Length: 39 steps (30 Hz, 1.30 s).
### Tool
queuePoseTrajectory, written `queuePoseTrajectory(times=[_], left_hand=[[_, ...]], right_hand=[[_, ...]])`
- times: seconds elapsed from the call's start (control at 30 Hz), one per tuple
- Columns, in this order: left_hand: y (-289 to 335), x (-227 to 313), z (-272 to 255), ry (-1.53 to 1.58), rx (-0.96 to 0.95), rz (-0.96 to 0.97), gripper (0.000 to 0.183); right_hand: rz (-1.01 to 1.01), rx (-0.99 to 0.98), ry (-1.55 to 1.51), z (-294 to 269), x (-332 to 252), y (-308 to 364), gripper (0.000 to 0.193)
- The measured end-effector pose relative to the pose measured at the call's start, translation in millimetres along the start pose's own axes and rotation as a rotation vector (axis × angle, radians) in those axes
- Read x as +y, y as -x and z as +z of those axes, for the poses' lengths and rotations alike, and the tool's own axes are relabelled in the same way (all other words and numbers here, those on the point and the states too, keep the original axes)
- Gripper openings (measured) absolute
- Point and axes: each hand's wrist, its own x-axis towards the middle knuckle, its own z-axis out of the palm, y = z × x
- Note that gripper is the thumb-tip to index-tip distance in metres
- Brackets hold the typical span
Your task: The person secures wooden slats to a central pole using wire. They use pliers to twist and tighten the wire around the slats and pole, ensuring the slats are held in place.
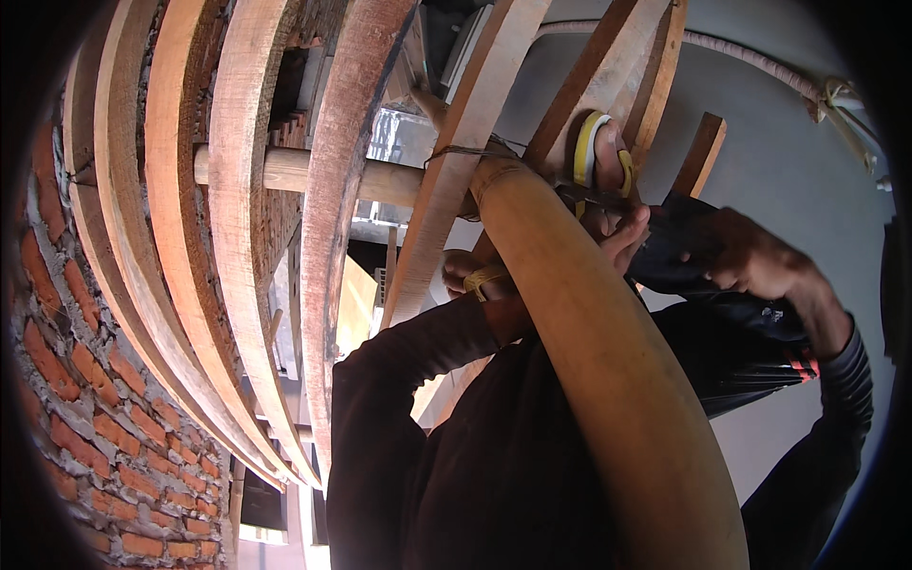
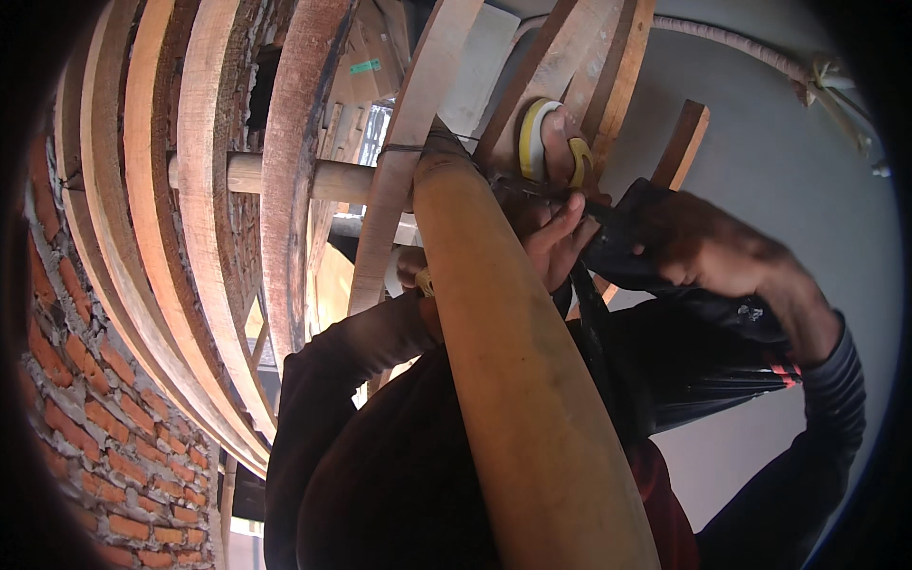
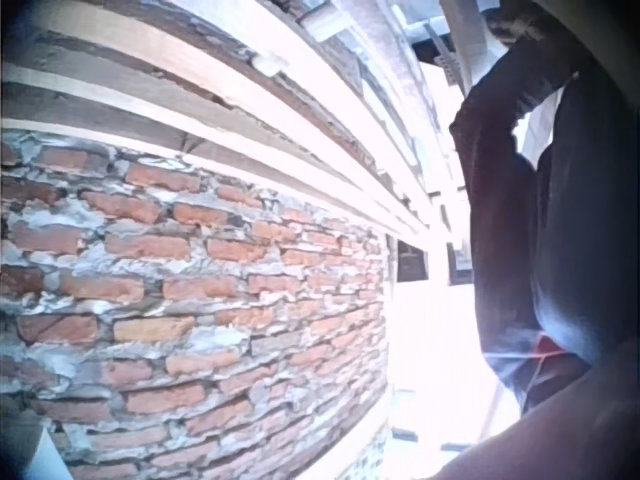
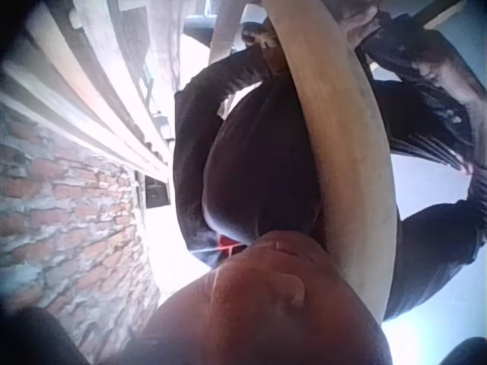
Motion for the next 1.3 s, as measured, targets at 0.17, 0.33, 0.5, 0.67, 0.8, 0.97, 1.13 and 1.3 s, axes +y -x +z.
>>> queuePoseTrajectory(times=[0.17,0.33,0.5,0.67,0.8,0.97,1.13,1.3], left_hand=[[-3.7,25.6,52.3,0.089,0.125,0.089,0.038],[1.7,23.2,56.0,-0.061,0.314,0.027,0.051],[-5.8,18.0,35.9,0.083,0.361,0.113,0.051],[-3.9,28.2,69.6,0.007,0.361,0.096,0.047],[3.3,20.9,34.9,-0.437,0.203,0.151,0.042],[90.2,65.0,-85.8,-1.434,-0.477,0.016,0.034],[126.0,228.9,18.4,-1.71,-0.082,-0.035,0.022],[118.0,230.7,15.0,-1.357,0.3,0.214,0.021]], right_hand=[[0.403,-0.146,-0.452,-39.6,-22.7,-0.4,0.034],[0.321,0.09,0.235,-17.7,-53.2,-0.1,0.035],[-0.218,0.742,1.66,65.7,-20.7,-1.7,0.065],[-0.199,0.883,1.556,26.0,30.3,-26.3,0.047],[-0.327,0.765,1.374,10.8,0.1,-24.8,0.042],[-0.268,0.66,1.44,8.7,-51.0,-13.6,0.04],[-0.318,0.81,1.481,33.3,-38.6,1.5,0.039],[-0.071,0.851,1.135,99.4,-8.0,5.2,0.043]])
